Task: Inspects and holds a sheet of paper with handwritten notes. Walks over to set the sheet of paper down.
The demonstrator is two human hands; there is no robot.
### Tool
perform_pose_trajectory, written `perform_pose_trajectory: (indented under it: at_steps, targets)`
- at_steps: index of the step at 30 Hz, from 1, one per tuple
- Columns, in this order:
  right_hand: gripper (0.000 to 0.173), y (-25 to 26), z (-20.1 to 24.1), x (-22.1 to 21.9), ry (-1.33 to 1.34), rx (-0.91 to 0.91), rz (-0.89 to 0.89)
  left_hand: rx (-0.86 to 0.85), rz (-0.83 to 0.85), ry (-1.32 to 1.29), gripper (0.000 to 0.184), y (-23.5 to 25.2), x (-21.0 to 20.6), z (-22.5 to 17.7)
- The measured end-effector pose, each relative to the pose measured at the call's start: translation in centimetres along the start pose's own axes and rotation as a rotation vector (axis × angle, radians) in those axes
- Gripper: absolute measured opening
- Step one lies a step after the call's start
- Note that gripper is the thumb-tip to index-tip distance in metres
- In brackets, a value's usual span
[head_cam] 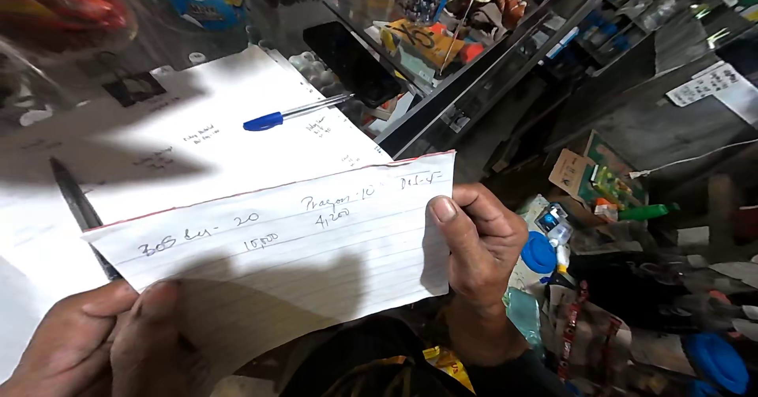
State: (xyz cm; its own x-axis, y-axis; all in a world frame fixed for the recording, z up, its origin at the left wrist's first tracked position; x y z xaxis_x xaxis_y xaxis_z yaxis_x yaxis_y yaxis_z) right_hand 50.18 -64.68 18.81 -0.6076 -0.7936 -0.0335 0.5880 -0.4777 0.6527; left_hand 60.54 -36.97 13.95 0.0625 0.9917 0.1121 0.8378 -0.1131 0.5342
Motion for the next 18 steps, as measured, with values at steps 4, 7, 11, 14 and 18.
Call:
perform_pose_trajectory:
  at_steps: [4,7,11,14,18]
  targets:
    - [0.009,-0.08,0.01,0.03,-0.003,-0.003,-0.001,0.000,0.002,0.037,0.015,0.03,-0.08,-0.40]
    - [0.009,-0.09,0.01,0.02,-0.008,-0.003,-0.004,0.001,-0.018,0.040,0.014,-0.05,-0.14,-0.37]
    - [0.009,-0.18,-0.05,-0.03,-0.013,-0.012,-0.005,0.006,-0.023,0.027,0.014,-0.07,-0.19,-0.51]
    - [0.009,-0.19,-0.08,-0.08,-0.013,-0.023,-0.004,0.003,-0.028,0.017,0.016,-0.03,-0.29,-0.57]
    - [0.009,-0.18,-0.09,-0.11,-0.018,-0.027,-0.007,0.006,-0.002,0.007,0.015,0.08,-0.29,-0.89]
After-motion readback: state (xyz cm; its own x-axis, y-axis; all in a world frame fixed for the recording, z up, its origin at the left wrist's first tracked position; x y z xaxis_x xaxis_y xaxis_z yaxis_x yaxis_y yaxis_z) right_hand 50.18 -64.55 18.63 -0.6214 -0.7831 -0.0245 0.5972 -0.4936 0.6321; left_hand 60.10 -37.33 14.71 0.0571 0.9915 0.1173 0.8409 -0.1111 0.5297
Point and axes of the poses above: each hand's wrist, its own y-axis towards the middle knuckle, its own x-axis out of the back of the hand, z = x × y, the point moved 1 cm from there along y, towards the middle knuckle, and after that the axes turned 6 degrees about -z, right-handed, at the moved point
